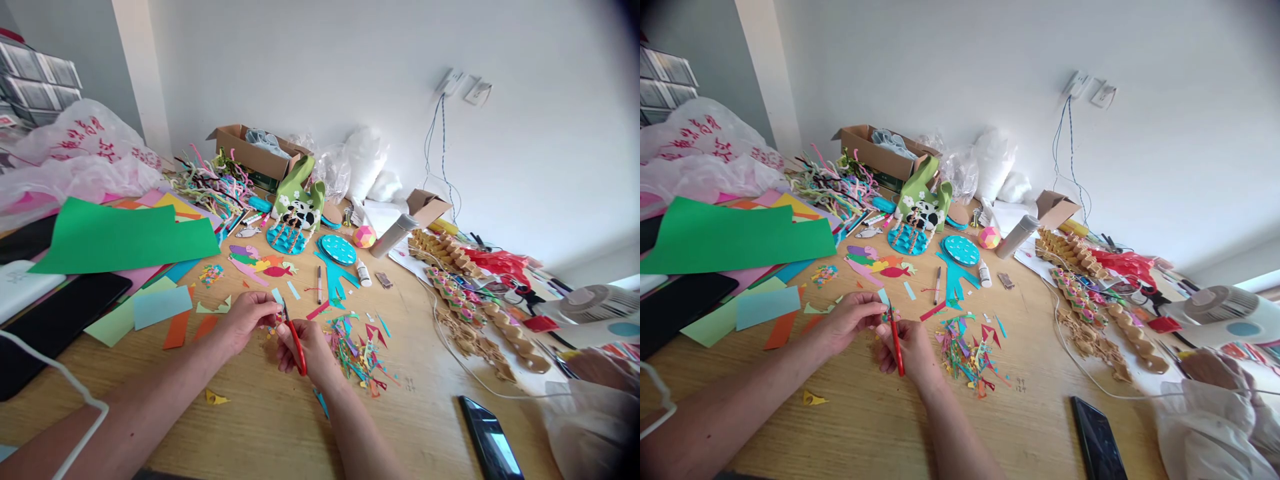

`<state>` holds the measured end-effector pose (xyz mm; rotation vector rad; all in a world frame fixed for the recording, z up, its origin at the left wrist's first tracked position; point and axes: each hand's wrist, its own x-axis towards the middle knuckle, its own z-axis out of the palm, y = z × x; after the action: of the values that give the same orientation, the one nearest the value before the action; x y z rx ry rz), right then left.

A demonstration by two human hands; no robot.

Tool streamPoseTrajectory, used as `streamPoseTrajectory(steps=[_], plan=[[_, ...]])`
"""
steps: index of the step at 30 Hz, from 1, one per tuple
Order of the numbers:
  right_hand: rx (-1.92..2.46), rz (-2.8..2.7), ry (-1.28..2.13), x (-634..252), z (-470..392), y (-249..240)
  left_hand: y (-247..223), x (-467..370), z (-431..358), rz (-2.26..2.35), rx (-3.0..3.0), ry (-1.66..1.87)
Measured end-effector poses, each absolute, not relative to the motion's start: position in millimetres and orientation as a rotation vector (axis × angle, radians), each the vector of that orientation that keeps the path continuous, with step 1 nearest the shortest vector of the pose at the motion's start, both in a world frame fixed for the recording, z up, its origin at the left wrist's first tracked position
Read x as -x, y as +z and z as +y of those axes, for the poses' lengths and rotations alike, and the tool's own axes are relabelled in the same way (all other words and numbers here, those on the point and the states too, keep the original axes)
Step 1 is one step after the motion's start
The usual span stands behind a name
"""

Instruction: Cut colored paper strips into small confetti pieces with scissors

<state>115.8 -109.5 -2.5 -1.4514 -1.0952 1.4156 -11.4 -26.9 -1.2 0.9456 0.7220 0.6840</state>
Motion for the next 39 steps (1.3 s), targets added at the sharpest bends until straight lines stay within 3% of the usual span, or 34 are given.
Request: streamPoseTrajectory(steps=[39], plan=[[1.495,-1.145,1.449,-115.1,-110.8,0.5,-3.1,17.0,-16.5,0.755,-1.019,0.576]])
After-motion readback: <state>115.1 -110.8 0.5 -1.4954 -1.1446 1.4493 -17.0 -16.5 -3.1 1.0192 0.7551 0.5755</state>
